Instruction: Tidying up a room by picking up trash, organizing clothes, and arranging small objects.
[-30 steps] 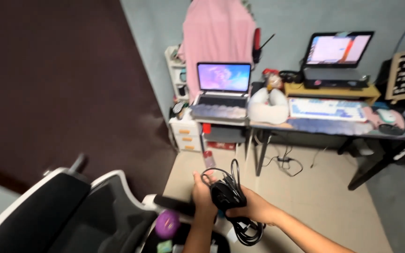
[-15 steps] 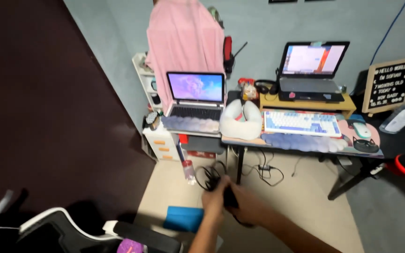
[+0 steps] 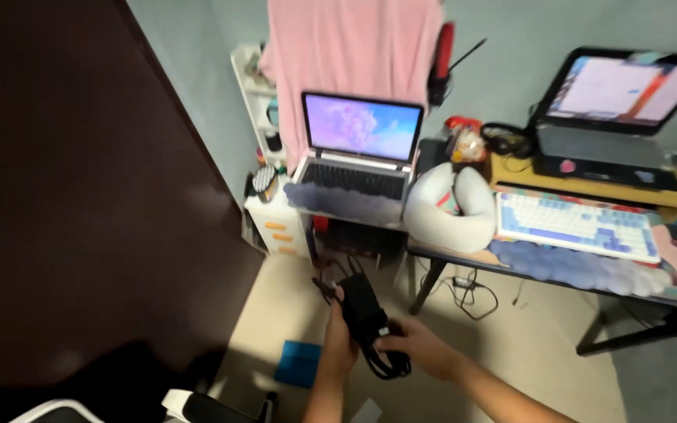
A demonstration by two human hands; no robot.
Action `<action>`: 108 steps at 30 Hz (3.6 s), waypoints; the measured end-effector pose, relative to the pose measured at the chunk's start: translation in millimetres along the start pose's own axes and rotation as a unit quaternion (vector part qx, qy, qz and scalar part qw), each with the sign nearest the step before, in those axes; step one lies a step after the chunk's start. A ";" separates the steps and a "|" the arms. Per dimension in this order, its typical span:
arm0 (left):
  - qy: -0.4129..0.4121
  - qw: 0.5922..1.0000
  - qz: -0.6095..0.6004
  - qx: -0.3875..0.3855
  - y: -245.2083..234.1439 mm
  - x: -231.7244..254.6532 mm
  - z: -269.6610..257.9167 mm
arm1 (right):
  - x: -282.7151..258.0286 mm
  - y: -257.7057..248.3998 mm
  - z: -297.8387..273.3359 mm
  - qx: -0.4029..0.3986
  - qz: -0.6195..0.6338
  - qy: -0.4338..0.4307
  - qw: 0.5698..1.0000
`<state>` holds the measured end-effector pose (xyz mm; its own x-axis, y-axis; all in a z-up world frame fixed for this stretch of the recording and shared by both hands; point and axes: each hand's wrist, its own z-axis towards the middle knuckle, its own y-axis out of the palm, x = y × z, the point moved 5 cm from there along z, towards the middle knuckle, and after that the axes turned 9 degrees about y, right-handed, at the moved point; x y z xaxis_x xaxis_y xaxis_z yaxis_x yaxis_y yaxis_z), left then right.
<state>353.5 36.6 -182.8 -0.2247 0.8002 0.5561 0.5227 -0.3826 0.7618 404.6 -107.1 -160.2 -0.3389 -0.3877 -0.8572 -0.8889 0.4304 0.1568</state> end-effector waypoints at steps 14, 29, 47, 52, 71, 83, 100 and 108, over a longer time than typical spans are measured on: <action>0.008 0.916 0.372 0.149 -216.7 -20.2 196.2 | 141.8 -123.9 290.7 0.231 0.210 0.238 0.920; 0.196 0.902 0.350 0.158 -313.9 -13.7 325.7 | 214.5 -307.4 597.7 0.270 0.109 0.072 0.954; 0.172 0.926 0.277 0.190 -354.7 -33.8 352.5 | 263.0 -370.0 553.9 0.396 0.109 -0.028 0.911; 0.193 0.918 0.292 0.186 -354.8 -27.5 356.9 | 324.9 -465.3 599.1 0.331 0.122 -0.060 0.934; 0.219 0.914 0.296 0.171 -347.6 -17.7 361.8 | 189.9 -354.7 704.7 0.455 0.000 -0.074 0.888; 0.276 0.897 0.321 0.129 -234.3 63.2 214.3 | 54.1 -123.3 386.6 0.322 -0.018 -0.008 0.946; 0.210 0.896 0.319 0.228 -285.9 33.6 162.2 | 117.2 -115.2 369.2 0.241 -0.101 0.098 0.960; 0.180 0.891 0.253 0.331 -404.0 -46.0 247.8 | 261.9 -195.7 547.5 0.162 -0.224 0.069 0.958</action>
<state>356.5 268.8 -598.5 -0.0088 0.3573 0.9340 0.9757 -0.2014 0.0862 658.5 153.5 -683.9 -0.0021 -0.6876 -0.7261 -0.8203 0.4165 -0.3920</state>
